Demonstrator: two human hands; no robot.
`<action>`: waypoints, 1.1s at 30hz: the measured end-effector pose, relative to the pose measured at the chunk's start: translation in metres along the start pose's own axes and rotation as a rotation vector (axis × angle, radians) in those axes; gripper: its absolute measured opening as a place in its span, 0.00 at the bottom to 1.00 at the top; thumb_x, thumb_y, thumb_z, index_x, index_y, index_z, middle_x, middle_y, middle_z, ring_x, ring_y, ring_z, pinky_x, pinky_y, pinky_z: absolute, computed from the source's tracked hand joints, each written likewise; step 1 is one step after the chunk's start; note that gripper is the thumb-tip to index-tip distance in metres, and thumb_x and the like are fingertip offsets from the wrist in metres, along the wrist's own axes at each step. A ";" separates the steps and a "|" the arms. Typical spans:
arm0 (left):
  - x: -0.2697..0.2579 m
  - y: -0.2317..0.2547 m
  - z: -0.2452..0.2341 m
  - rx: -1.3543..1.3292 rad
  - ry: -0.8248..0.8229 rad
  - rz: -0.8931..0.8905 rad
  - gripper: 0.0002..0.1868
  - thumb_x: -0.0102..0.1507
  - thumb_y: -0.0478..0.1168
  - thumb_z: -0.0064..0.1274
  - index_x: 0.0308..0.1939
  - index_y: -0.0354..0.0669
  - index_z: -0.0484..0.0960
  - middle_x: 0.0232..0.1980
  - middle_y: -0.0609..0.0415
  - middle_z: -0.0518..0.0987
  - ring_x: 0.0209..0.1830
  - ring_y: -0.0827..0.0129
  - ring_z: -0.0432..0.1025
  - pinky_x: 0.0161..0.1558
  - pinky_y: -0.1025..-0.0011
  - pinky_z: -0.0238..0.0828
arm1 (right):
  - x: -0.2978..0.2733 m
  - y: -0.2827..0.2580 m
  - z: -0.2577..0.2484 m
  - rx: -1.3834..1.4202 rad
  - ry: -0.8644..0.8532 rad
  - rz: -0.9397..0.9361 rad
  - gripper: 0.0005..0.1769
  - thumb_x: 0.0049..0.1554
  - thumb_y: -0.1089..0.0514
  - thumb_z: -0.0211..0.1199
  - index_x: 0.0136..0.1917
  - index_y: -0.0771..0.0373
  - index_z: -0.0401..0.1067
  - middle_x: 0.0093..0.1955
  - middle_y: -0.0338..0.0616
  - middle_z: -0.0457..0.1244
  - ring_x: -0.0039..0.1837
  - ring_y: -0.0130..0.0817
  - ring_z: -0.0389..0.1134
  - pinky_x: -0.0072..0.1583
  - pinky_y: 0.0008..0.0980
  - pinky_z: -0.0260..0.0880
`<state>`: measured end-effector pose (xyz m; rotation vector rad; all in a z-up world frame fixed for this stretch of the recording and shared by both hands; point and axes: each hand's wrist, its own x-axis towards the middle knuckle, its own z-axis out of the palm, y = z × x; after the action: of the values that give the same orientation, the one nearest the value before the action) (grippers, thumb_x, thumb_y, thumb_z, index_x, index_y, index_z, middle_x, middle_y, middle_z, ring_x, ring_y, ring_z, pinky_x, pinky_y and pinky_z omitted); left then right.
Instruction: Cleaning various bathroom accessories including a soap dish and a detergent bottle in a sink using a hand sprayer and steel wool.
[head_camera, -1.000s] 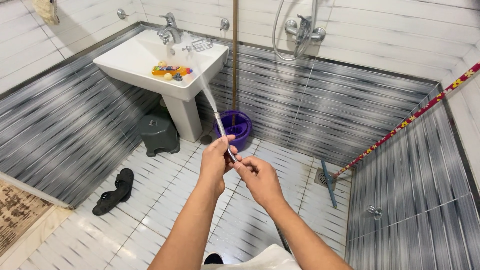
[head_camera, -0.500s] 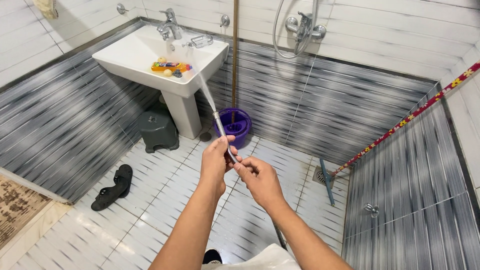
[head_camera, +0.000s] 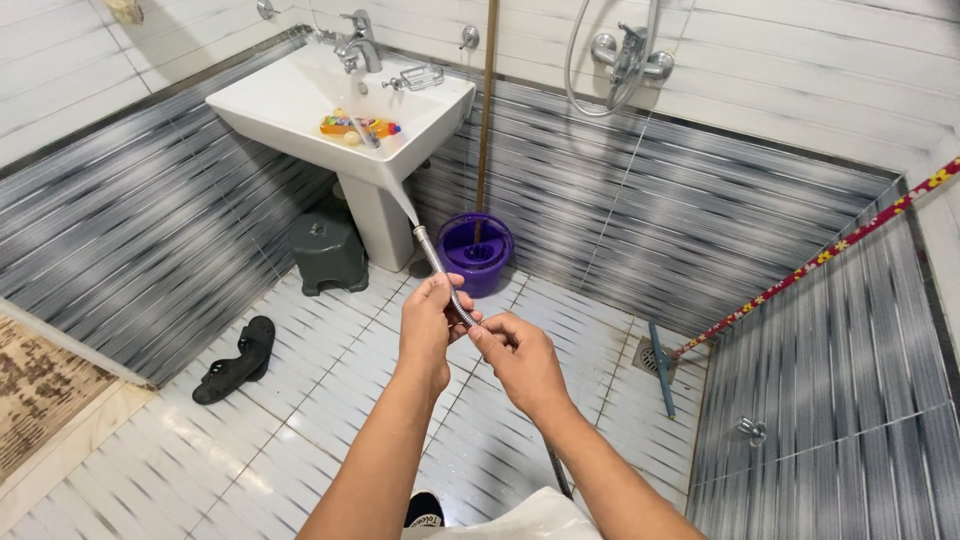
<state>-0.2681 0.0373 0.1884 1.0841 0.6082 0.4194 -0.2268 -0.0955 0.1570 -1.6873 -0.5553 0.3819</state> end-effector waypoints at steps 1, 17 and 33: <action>0.002 -0.002 -0.002 -0.002 0.005 0.000 0.15 0.73 0.47 0.35 0.48 0.43 0.76 0.32 0.58 0.75 0.29 0.72 0.73 0.35 0.73 0.68 | 0.000 -0.001 0.001 -0.001 -0.005 0.000 0.13 0.58 0.50 0.66 0.45 0.63 0.78 0.30 0.31 0.62 0.32 0.19 0.57 0.35 0.25 0.60; 0.004 -0.001 -0.011 0.027 0.030 0.010 0.15 0.72 0.47 0.36 0.48 0.44 0.77 0.31 0.59 0.75 0.28 0.73 0.72 0.32 0.74 0.66 | 0.004 0.003 0.009 -0.028 -0.038 -0.004 0.12 0.58 0.52 0.66 0.46 0.64 0.79 0.30 0.31 0.62 0.33 0.19 0.57 0.36 0.24 0.59; 0.008 -0.008 -0.012 0.015 0.086 0.009 0.17 0.73 0.47 0.33 0.49 0.41 0.74 0.32 0.56 0.76 0.28 0.72 0.72 0.31 0.73 0.67 | 0.007 0.003 0.007 -0.008 -0.059 0.008 0.12 0.58 0.52 0.67 0.46 0.64 0.79 0.29 0.31 0.61 0.33 0.20 0.56 0.36 0.25 0.57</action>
<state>-0.2696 0.0465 0.1750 1.0874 0.6834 0.4723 -0.2241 -0.0862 0.1528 -1.6910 -0.5945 0.4374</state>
